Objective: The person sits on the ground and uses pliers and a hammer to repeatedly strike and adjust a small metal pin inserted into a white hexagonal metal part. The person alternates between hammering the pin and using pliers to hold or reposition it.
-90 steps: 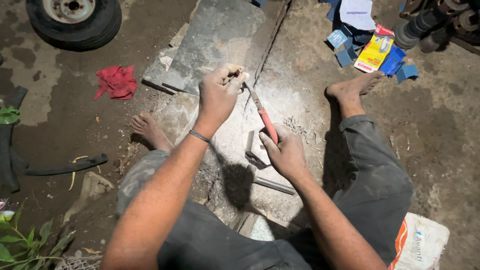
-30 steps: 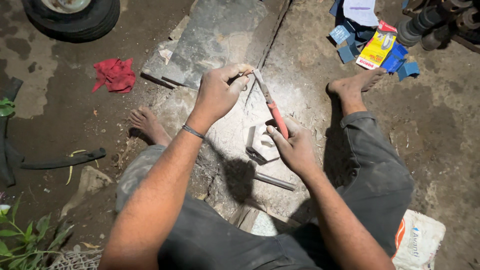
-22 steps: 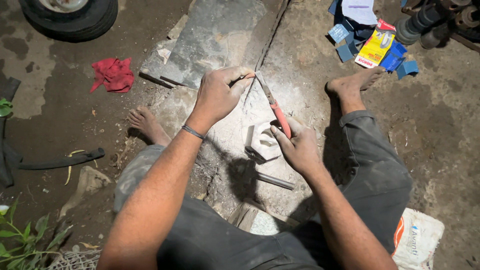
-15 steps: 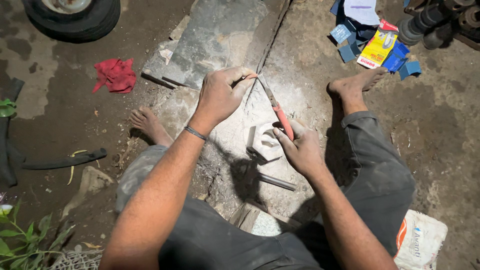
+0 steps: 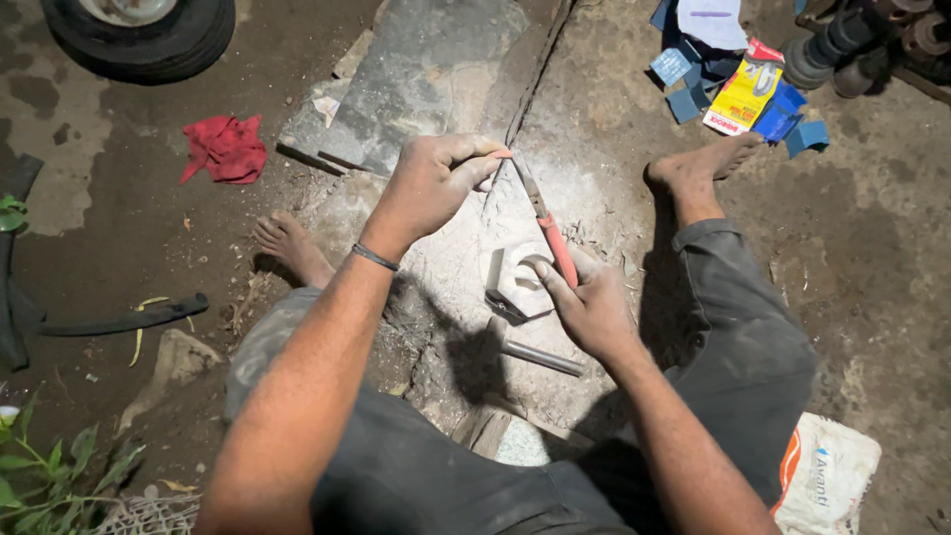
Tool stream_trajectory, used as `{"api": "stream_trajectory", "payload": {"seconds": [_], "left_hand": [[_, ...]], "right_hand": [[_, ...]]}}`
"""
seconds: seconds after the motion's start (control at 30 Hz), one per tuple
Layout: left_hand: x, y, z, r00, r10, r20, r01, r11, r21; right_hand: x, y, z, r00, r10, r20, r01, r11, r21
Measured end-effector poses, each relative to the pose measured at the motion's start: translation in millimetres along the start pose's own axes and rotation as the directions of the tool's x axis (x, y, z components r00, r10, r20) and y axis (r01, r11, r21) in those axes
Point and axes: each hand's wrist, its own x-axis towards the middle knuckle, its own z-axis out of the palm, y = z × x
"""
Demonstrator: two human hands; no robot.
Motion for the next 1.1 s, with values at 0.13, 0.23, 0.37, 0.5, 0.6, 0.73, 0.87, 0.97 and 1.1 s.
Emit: {"api": "stream_trajectory", "payload": {"seconds": [0.13,0.23,0.37,0.5,0.6,0.73,0.87,0.97,1.1], "left_hand": [[3,-1,0,0.999,-0.04,-0.002,0.039,0.981,-0.189],[4,-2,-2,0.999,-0.041,-0.004,0.037,0.954,-0.298],[5,-2,-6,0.995,-0.091,0.051,0.104,0.887,-0.449],[1,-7,-6,0.988,-0.105,0.115,0.151,0.822,-0.549],[-1,-9,-4,0.973,-0.146,0.179,0.229,0.72,-0.655],[3,-11,-3,0.967,-0.135,0.218,0.251,0.673,-0.695],[1,-13,-2,0.975,-0.146,0.167,0.219,0.753,-0.621],[2,-13,-7,0.978,-0.161,0.131,0.208,0.759,-0.617],[0,-15,-10,0.981,-0.171,0.096,0.195,0.803,-0.563]], "right_hand": [[-7,-4,5,0.966,0.24,0.098,-0.258,0.923,0.284],[-8,-7,6,0.909,0.344,0.235,-0.415,0.793,0.446],[-8,-20,10,0.886,0.251,0.389,-0.461,0.558,0.69],[-15,-37,14,0.872,0.096,0.48,-0.489,0.165,0.856],[-17,-47,13,0.849,0.028,0.527,-0.528,0.054,0.848],[-15,-51,13,0.844,-0.071,0.532,-0.536,-0.049,0.843],[-17,-39,18,0.848,0.001,0.531,-0.53,0.066,0.846],[-6,-23,12,0.903,0.209,0.376,-0.408,0.693,0.595],[-1,-4,-6,0.947,0.262,0.187,-0.307,0.908,0.285]]}}
